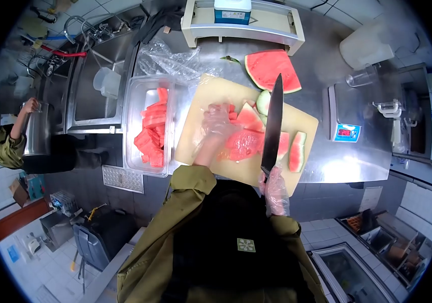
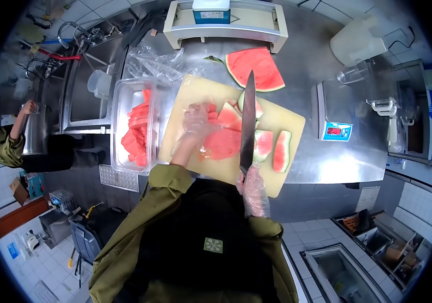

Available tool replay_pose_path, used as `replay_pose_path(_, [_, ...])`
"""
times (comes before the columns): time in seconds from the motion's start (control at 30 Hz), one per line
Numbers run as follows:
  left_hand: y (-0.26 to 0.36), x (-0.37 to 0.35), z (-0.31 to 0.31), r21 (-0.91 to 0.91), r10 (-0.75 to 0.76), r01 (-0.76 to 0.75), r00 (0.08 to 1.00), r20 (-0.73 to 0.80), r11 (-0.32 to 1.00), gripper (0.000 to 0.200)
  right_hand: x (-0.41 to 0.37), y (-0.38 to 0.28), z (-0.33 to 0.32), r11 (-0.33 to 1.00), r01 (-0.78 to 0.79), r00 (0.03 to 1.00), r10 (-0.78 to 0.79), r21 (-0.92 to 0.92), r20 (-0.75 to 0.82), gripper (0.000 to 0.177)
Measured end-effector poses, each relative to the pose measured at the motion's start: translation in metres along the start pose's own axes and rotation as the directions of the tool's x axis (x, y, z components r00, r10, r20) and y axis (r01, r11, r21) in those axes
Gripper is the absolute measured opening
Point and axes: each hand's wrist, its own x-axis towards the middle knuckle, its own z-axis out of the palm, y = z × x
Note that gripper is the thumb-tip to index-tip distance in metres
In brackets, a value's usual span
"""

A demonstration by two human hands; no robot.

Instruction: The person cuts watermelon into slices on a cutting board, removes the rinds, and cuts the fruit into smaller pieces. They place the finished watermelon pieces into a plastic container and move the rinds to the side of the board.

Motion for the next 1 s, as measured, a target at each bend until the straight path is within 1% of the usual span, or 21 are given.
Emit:
replay_pose_path(0.03, [0.000,0.003,0.003,-0.028,0.054,-0.054,0.998,0.026,0.998,0.080,-0.001,-0.003,-0.001,1.000,0.012,1.000,-0.012,-0.019,0.001,0.059])
replay_pose_path(0.13, [0.013,-0.004,0.030,0.136,0.059,-0.047,0.995,-0.086,0.990,0.064,0.000,-0.003,-0.002,1.000,-0.016,1.000,0.015,-0.010,-0.025,0.058])
replay_pose_path(0.17, [0.011,-0.003,0.040,0.229,0.139,-0.123,0.989,-0.055,0.966,0.057,0.000,-0.004,-0.002,1.000,-0.001,1.000,0.001,-0.003,-0.015,0.058])
replay_pose_path(0.27, [0.017,-0.018,0.042,0.290,0.197,-0.180,0.980,-0.029,0.940,0.060,0.002,-0.003,-0.006,0.999,0.042,0.999,-0.042,-0.008,0.012,0.059])
replay_pose_path(0.37, [0.010,-0.015,0.025,0.171,0.238,-0.248,0.968,0.076,0.953,0.061,0.009,0.001,-0.003,0.996,0.080,0.996,-0.079,-0.036,0.033,0.061])
replay_pose_path(0.47, [-0.007,0.007,0.032,0.084,0.229,-0.233,0.972,0.048,0.969,0.060,0.007,-0.003,-0.003,0.997,0.067,0.997,-0.066,-0.035,0.032,0.060])
replay_pose_path(0.53, [-0.022,0.013,0.010,-0.177,0.259,-0.239,0.961,0.099,0.955,0.057,0.007,-0.005,-0.003,0.999,0.038,0.999,-0.038,-0.030,0.019,0.059])
replay_pose_path(0.57, [-0.030,0.014,0.001,-0.303,0.279,-0.232,0.952,0.121,0.924,0.055,0.008,-0.001,-0.005,0.997,0.059,0.998,-0.058,-0.038,0.037,0.060])
replay_pose_path(0.6, [-0.040,0.017,0.003,-0.582,0.293,-0.140,0.940,0.177,0.801,0.053,0.010,0.006,-0.008,0.996,0.081,0.995,-0.079,-0.045,0.056,0.061])
replay_pose_path(0.63, [-0.055,0.023,0.008,-0.797,0.317,-0.018,0.923,0.219,0.603,0.051,0.012,0.011,-0.009,0.993,0.106,0.991,-0.102,-0.051,0.084,0.061])
replay_pose_path(0.67, [-0.064,0.021,0.001,-0.929,0.345,0.119,0.906,0.246,0.351,0.050,0.011,0.010,-0.008,0.994,0.090,0.995,-0.085,-0.070,0.060,0.061])
replay_pose_path(0.73, [-0.079,0.015,-0.008,-0.974,0.349,0.219,0.910,0.225,0.058,0.048,0.010,0.009,-0.007,0.994,0.064,0.998,-0.062,-0.083,0.032,0.062])
replay_pose_path(0.77, [-0.084,0.011,-0.012,-0.961,0.350,0.259,0.913,0.210,-0.097,0.047,0.011,0.011,-0.007,0.996,0.057,0.998,-0.055,-0.074,0.025,0.062])
replay_pose_path(0.87, [-0.100,0.016,-0.005,-0.950,0.266,0.122,0.963,0.043,-0.287,0.054,0.011,0.013,-0.004,0.997,0.078,0.996,-0.079,0.022,0.048,0.062])
replay_pose_path(0.9, [-0.107,0.002,-0.013,-0.952,0.099,0.000,0.995,-0.032,-0.307,0.058,0.011,0.011,-0.003,0.995,0.091,0.994,-0.093,0.034,0.061,0.062])
replay_pose_path(0.97, [-0.126,-0.013,-0.052,-0.911,0.104,-0.124,0.979,-0.178,-0.393,0.054,0.012,0.011,-0.004,0.997,0.069,0.996,-0.070,0.017,0.058,0.062])
replay_pose_path(1.0, [-0.114,-0.043,-0.094,-0.937,0.019,-0.169,0.983,-0.183,-0.305,0.052,0.011,0.008,-0.001,0.999,0.046,0.998,-0.046,0.009,0.052,0.062])
